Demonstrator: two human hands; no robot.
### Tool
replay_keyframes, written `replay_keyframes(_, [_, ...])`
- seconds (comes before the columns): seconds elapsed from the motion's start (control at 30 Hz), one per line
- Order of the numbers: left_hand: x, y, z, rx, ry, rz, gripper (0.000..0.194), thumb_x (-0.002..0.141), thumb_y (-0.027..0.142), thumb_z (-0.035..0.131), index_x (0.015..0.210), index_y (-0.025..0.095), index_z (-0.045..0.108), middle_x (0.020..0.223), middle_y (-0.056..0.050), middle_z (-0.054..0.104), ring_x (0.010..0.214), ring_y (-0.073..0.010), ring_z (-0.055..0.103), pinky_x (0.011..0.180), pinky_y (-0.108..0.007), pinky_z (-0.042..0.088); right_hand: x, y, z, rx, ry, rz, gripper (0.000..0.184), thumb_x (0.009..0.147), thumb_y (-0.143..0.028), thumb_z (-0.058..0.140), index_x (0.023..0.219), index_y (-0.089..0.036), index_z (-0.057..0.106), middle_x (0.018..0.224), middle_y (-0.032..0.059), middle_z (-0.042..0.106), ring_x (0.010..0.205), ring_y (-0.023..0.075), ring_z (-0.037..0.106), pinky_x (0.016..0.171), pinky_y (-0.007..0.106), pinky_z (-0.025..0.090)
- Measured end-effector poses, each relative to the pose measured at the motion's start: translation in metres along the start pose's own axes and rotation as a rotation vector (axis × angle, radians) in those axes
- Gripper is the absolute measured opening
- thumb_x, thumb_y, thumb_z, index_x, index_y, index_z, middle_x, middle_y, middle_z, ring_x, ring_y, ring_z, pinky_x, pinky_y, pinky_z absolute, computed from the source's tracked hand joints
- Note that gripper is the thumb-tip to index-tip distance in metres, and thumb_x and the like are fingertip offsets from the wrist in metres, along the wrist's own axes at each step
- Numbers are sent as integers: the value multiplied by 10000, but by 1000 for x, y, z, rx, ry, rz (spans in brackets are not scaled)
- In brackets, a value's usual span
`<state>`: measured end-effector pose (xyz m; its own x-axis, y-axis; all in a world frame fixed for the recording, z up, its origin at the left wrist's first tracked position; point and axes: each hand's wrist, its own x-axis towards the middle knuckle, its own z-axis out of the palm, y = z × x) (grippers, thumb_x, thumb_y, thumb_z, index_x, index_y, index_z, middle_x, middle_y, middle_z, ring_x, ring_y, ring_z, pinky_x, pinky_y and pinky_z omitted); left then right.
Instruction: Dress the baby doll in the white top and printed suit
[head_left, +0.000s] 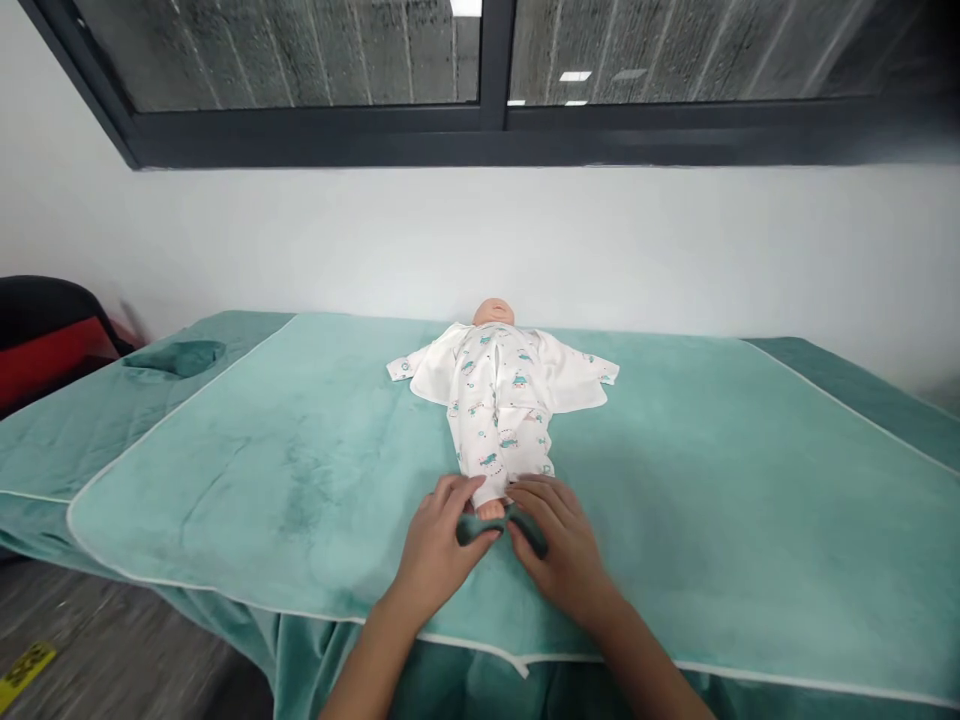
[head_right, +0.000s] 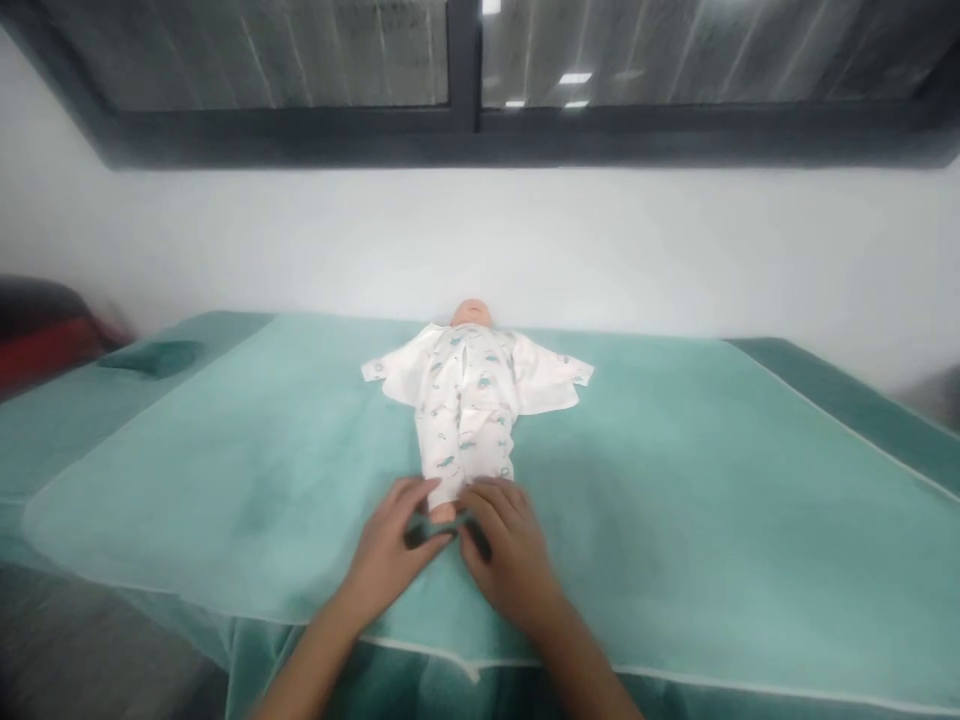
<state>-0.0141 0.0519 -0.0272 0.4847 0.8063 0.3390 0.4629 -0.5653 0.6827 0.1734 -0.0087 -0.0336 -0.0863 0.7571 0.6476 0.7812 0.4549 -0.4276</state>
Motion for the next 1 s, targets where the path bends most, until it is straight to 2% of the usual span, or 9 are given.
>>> replay_keyframes(0.07, [1, 2, 6, 150, 7, 19, 525, 823, 297, 687, 1317, 281, 511, 1163, -58, 611, 1029, -227, 590, 847, -368, 474, 6, -3, 7, -95, 14, 19, 305, 875, -124, 569, 1162, -226, 573, 1136, 66, 650, 1118, 253, 526, 943, 436, 407])
replay_keyframes(0.13, [1, 1, 10, 239, 40, 38, 453, 888, 328, 607, 1326, 274, 506, 1099, -49, 652, 963, -217, 605, 809, -363, 466, 12, -6, 12, -142, 35, 60, 221, 886, -130, 564, 1081, -226, 608, 1065, 52, 675, 1061, 249, 540, 895, 419, 394])
replay_keyframes(0.27, [-5, -6, 14, 274, 137, 83, 353, 929, 342, 549, 1273, 260, 549, 998, -23, 690, 849, -185, 610, 752, -331, 454, 19, -13, 16, -141, 30, 99, 117, 889, -137, 569, 915, -230, 635, 917, 21, 689, 996, 235, 545, 885, 410, 345])
replay_keyframes(0.43, [-13, -12, 16, 200, 251, 108, 296, 909, 301, 590, 1201, 256, 596, 922, -7, 681, 793, -159, 602, 729, -296, 455, 21, -15, 11, 57, 29, 152, 110, 855, -118, 563, 828, -218, 602, 828, 5, 645, 934, 206, 541, 860, 375, 345])
replay_keyframes(0.57, [-18, -14, 19, 155, 372, 74, 265, 904, 264, 598, 1166, 234, 616, 872, -10, 662, 746, -141, 588, 706, -274, 460, 23, -12, 2, 240, -43, 246, 115, 817, -123, 559, 758, -220, 576, 749, -5, 582, 859, 190, 542, 821, 351, 373])
replay_keyframes(0.7, [-21, -14, 21, 130, 467, 64, 257, 892, 223, 609, 1149, 215, 621, 853, -9, 644, 734, -137, 580, 695, -264, 468, 21, -10, -1, 344, -44, 283, 92, 818, -149, 574, 801, -231, 613, 807, 16, 611, 897, 205, 557, 832, 357, 405])
replay_keyframes(0.8, [-24, -16, 21, 137, 535, 101, 256, 893, 176, 593, 1144, 212, 628, 858, -16, 639, 740, -139, 580, 687, -262, 468, 16, -5, 1, 496, 49, 313, 89, 857, -187, 563, 900, -234, 624, 934, 42, 632, 947, 203, 573, 847, 355, 446])
replay_keyframes(0.9, [-26, -18, 21, 165, 549, 178, 308, 890, 109, 571, 1168, 228, 631, 854, -17, 621, 764, -138, 571, 695, -261, 462, 9, 2, 5, 658, 237, 430, 132, 883, -218, 539, 1006, -241, 582, 1036, 53, 624, 1010, 202, 581, 860, 355, 479])
replay_keyframes(1.0, [-29, -19, 21, 225, 533, 250, 373, 881, 56, 552, 1196, 241, 629, 837, -17, 596, 770, -138, 546, 698, -268, 446, 1, 9, 7, 578, 345, 512, 227, 856, -185, 524, 1071, -244, 561, 1123, 65, 602, 1073, 209, 565, 896, 373, 480])
